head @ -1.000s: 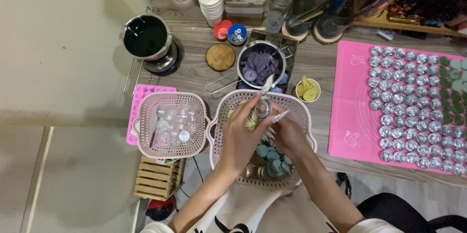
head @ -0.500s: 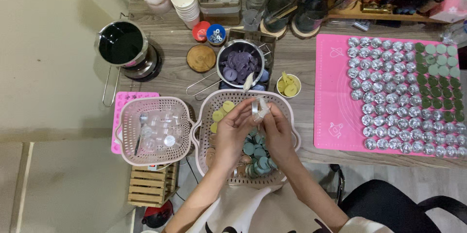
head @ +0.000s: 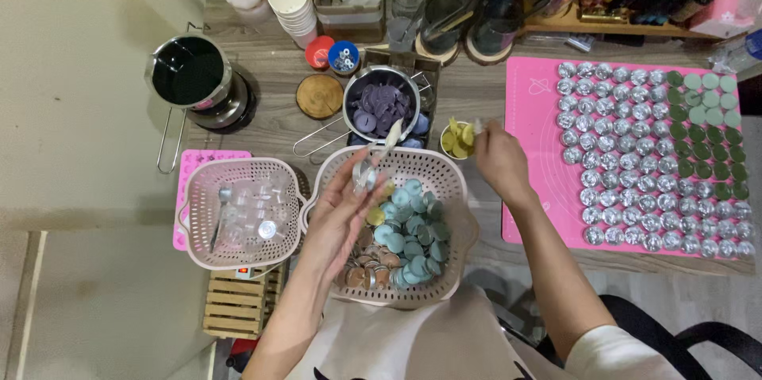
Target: The person picks up silver-colored candle tins from a basket and places them onto a pink mat, while also handling small round stickers and applying them to the lids.
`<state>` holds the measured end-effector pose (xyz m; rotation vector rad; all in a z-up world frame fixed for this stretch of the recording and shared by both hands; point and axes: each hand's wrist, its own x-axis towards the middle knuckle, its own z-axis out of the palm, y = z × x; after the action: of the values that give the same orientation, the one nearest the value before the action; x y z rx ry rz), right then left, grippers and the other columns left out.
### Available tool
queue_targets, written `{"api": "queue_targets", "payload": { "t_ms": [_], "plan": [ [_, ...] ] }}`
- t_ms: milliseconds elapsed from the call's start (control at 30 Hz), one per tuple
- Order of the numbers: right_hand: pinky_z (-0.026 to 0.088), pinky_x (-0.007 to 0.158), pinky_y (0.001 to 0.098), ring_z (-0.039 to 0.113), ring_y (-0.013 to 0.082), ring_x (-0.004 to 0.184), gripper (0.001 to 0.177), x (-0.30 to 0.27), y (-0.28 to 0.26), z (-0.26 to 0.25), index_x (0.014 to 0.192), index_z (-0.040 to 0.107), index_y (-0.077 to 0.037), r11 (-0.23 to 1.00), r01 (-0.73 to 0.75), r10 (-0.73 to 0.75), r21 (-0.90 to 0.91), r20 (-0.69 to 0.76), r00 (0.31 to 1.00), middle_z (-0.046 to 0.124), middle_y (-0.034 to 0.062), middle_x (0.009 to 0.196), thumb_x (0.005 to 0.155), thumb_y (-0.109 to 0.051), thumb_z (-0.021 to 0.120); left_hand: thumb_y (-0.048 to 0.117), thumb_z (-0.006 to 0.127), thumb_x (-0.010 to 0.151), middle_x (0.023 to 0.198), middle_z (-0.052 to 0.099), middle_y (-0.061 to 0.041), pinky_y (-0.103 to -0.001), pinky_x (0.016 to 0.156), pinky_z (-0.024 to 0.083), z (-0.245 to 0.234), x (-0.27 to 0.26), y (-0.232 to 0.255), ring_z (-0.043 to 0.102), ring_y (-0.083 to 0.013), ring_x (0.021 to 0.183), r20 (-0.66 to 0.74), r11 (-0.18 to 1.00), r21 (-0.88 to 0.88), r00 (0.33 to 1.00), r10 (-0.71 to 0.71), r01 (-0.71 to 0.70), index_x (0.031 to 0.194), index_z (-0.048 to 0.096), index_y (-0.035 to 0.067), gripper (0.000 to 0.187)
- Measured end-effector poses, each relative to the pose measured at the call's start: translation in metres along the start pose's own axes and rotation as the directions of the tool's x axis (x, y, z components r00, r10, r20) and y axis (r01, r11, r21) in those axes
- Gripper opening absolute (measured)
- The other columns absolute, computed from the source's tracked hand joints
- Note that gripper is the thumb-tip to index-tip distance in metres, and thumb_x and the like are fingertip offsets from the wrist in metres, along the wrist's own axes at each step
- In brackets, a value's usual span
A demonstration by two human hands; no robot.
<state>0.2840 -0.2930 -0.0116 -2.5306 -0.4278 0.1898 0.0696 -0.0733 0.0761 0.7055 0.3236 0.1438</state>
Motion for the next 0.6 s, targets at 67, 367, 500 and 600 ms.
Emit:
{"api": "queue_targets", "payload": {
  "t_ms": [67, 367, 500, 600],
  "plan": [
    [0.051, 0.077, 0.0573, 0.068, 0.0490, 0.088, 0.025, 0.020, 0.013, 0.020, 0.108, 0.064, 0.000, 0.994, -0.005, 0.010, -0.105, 0.052, 0.999, 0.071, 0.0291, 0.093, 0.100, -0.022, 0.054, 0.003, 0.055, 0.100, 0.159, 0.041, -0.021, -0.039, 0.117, 0.042, 0.003, -0.001, -0.003, 0.051, -0.0299, 0.140, 0.042, 0.992, -0.124, 0.999, -0.022, 0.027, 0.156, 0.038, 0.006, 0.059],
    [0.054, 0.078, 0.0531, 0.068, 0.0480, 0.091, 0.038, 0.031, 0.044, 0.037, 0.103, 0.063, 0.002, 0.992, -0.129, 0.128, 0.000, 0.072, 0.989, 0.069, 0.0307, 0.092, 0.102, -0.035, 0.061, 0.025, 0.064, 0.100, 0.158, 0.042, -0.025, -0.049, 0.118, 0.039, 0.019, 0.000, -0.017, 0.046, -0.0396, 0.141, 0.136, 0.944, -0.308, 0.988, -0.078, 0.117, 0.158, 0.032, 0.002, 0.070],
    [0.053, 0.067, 0.0464, 0.068, 0.0354, 0.076, 0.032, -0.005, 0.022, -0.007, 0.104, 0.060, 0.003, 0.971, -0.079, 0.080, 0.224, 0.004, 0.997, 0.069, 0.0221, 0.084, 0.103, -0.029, 0.058, 0.034, 0.067, 0.097, 0.159, 0.043, -0.021, -0.049, 0.124, 0.036, 0.030, 0.011, -0.027, 0.044, -0.0348, 0.146, 0.191, 0.985, -0.151, 0.980, -0.055, 0.084, 0.158, 0.032, 0.003, 0.077],
    [0.050, 0.058, 0.0394, 0.062, 0.0218, 0.064, 0.024, -0.049, -0.002, -0.048, 0.103, 0.063, -0.004, 0.926, -0.172, 0.124, 0.335, 0.160, 0.979, 0.068, 0.0104, 0.078, 0.102, -0.025, 0.052, 0.034, 0.070, 0.095, 0.156, 0.046, -0.019, -0.044, 0.120, 0.036, 0.040, 0.020, -0.041, 0.045, -0.0282, 0.149, 0.163, 0.996, -0.046, 0.984, -0.067, 0.076, 0.154, 0.036, 0.005, 0.074]
  ]
}}
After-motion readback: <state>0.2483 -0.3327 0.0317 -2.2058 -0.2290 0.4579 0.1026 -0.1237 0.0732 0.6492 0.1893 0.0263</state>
